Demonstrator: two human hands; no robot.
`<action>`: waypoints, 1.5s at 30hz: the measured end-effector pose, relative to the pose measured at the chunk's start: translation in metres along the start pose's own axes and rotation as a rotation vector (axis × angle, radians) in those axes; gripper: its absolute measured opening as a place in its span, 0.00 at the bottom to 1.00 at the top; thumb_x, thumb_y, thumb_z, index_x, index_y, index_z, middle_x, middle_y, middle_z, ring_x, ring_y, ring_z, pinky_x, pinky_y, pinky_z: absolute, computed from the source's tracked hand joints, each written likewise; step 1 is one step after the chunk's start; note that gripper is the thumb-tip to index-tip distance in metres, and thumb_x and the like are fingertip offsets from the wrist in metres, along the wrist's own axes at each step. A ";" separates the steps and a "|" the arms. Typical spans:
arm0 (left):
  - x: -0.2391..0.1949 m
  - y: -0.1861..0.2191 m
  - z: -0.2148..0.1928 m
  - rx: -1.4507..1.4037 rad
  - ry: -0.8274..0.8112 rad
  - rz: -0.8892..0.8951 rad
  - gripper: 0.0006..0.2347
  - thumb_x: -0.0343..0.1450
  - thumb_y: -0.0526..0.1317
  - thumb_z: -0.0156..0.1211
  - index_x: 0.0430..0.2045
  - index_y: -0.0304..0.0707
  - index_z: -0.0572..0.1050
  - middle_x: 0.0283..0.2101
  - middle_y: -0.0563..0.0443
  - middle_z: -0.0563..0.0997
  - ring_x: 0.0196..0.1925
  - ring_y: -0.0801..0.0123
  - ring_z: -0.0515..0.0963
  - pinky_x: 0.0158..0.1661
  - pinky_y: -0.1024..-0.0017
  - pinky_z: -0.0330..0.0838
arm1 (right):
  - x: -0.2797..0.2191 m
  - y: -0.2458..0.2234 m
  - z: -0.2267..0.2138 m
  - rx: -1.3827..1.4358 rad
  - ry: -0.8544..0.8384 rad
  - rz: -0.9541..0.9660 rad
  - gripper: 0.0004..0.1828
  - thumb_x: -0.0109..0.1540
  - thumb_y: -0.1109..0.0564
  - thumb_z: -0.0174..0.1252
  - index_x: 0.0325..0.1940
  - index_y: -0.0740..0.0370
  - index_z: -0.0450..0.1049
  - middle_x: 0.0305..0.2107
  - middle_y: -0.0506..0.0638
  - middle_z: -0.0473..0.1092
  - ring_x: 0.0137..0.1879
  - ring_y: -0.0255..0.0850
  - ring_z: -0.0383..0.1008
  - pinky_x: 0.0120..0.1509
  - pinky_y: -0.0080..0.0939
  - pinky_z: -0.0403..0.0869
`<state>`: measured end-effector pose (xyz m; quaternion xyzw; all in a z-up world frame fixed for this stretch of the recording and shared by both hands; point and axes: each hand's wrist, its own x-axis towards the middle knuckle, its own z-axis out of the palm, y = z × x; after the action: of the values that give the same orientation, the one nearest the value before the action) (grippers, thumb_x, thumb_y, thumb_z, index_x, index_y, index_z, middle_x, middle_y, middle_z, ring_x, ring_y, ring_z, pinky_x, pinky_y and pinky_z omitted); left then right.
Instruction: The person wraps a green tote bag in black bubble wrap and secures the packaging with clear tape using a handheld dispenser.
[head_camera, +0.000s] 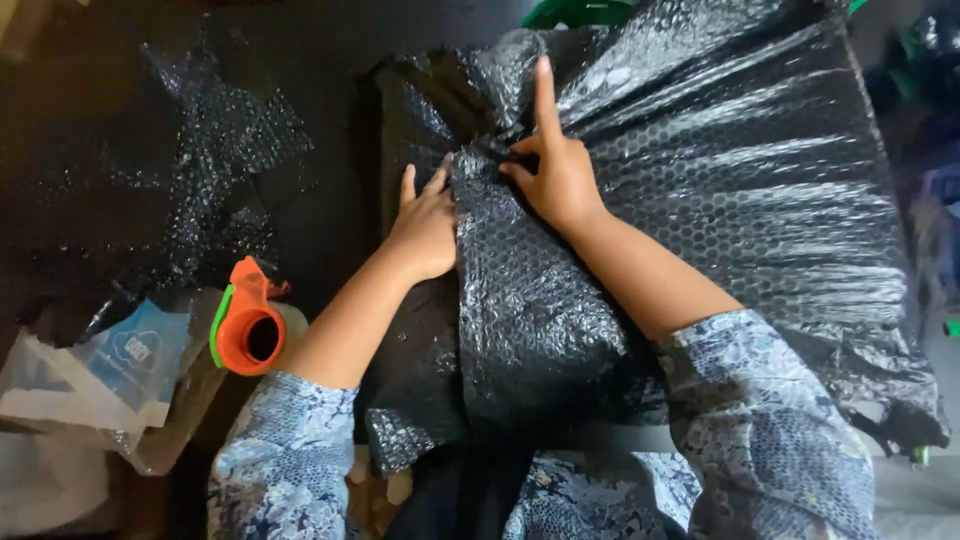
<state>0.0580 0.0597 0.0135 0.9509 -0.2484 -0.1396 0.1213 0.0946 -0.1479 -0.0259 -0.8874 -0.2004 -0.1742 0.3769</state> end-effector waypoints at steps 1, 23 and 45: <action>0.002 -0.002 -0.004 0.023 -0.082 -0.044 0.28 0.74 0.56 0.35 0.72 0.59 0.56 0.77 0.52 0.53 0.80 0.54 0.38 0.70 0.39 0.22 | -0.001 0.000 0.000 0.018 -0.040 0.044 0.69 0.62 0.61 0.74 0.81 0.39 0.21 0.41 0.56 0.82 0.45 0.49 0.85 0.50 0.47 0.80; 0.160 -0.046 -0.063 -0.430 0.410 -0.145 0.10 0.76 0.46 0.53 0.47 0.47 0.76 0.32 0.60 0.84 0.39 0.67 0.86 0.37 0.62 0.83 | 0.001 0.013 0.013 0.135 0.126 0.062 0.72 0.53 0.65 0.77 0.83 0.56 0.28 0.53 0.58 0.63 0.46 0.55 0.82 0.48 0.51 0.82; 0.000 -0.023 0.012 0.230 0.235 0.097 0.25 0.70 0.39 0.48 0.66 0.37 0.67 0.74 0.43 0.61 0.79 0.39 0.46 0.67 0.26 0.36 | 0.007 -0.003 -0.001 0.207 0.168 0.125 0.67 0.59 0.65 0.72 0.82 0.62 0.23 0.48 0.57 0.71 0.43 0.56 0.80 0.49 0.52 0.81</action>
<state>0.0643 0.0774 -0.0044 0.9551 -0.2926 0.0079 0.0464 0.0994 -0.1454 -0.0201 -0.8367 -0.1293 -0.2024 0.4922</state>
